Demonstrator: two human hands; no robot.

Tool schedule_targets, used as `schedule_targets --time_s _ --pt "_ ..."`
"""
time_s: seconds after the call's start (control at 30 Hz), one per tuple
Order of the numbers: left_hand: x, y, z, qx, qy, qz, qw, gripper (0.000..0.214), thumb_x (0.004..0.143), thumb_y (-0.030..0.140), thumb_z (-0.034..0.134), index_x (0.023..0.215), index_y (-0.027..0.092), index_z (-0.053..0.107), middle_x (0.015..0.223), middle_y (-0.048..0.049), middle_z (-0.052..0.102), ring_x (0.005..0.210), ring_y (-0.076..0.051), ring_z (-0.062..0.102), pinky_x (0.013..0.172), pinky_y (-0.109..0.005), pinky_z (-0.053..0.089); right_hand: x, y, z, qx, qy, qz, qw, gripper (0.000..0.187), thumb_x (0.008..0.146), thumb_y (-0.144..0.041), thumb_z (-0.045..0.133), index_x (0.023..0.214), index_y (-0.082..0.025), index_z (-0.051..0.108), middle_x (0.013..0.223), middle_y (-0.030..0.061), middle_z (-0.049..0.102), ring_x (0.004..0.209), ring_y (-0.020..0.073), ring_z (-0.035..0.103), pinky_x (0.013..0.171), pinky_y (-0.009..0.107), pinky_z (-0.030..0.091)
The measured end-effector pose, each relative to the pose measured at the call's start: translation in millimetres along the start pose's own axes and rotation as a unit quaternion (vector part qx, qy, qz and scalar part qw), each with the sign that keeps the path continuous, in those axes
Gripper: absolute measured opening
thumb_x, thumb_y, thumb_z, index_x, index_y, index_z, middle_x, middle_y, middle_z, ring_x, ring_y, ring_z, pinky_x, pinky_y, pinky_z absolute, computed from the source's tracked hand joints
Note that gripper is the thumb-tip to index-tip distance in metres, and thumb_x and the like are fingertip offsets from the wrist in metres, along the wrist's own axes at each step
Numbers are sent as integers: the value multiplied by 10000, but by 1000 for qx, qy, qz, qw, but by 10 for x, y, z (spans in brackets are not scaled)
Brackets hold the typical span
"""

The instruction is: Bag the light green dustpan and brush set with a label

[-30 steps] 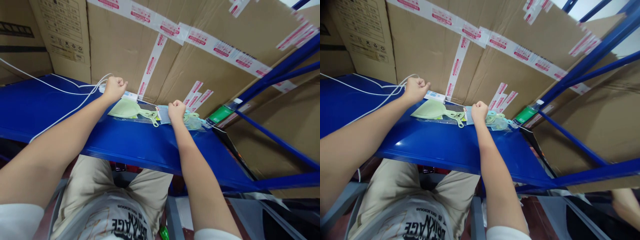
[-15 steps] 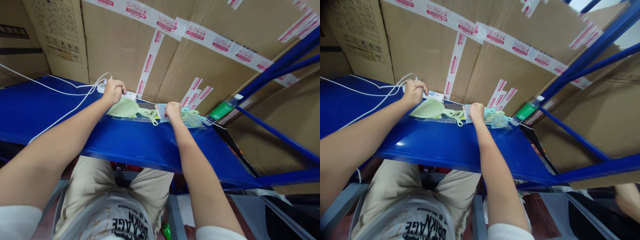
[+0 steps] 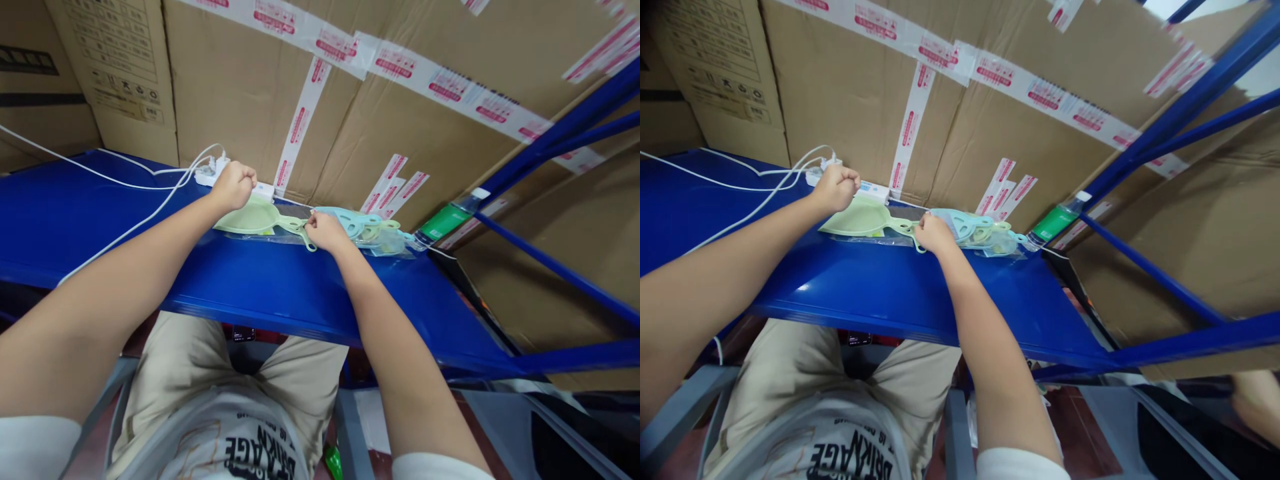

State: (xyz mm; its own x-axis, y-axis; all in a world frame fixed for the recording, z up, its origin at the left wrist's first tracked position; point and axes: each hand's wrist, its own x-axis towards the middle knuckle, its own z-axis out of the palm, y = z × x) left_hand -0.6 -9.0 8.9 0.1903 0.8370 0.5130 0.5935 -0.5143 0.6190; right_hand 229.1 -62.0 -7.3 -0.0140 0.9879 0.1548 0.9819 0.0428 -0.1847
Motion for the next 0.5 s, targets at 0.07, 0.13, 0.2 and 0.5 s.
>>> schedule_targets --time_s 0.07,0.13,0.2,0.5 --pt "19 -40 -3 5 12 -1 1000 201 725 117 414 580 239 480 607 -31 553 717 -186 591 782 -342 509 4 3 -4 -3 1 -4 1000 213 943 -179 541 1053 -160 722 1149 144 767 1088 255 698 940 308 482" --pt "56 -108 16 10 31 -13 999 202 786 149 413 704 218 585 745 -62 657 822 -210 647 835 -358 525 15 19 -4 -3 1 -6 1000 209 946 -181 538 1061 -157 711 1147 140 764 1080 251 693 930 307 480" --pt "97 -191 57 22 49 -22 998 259 874 228 429 965 196 669 977 -96 731 991 -238 677 922 -380 526 20 36 1 -2 -2 -10 1000 187 947 -196 548 1045 -160 704 1126 138 763 1062 251 693 914 307 481" --pt "48 -252 173 106 27 -28 994 752 860 625 648 1479 242 458 1540 -182 484 1486 -395 402 1175 -491 369 -37 -19 5 2 -50 38 998 319 935 -331 648 1175 -122 660 1100 184 761 1001 288 713 844 330 500"
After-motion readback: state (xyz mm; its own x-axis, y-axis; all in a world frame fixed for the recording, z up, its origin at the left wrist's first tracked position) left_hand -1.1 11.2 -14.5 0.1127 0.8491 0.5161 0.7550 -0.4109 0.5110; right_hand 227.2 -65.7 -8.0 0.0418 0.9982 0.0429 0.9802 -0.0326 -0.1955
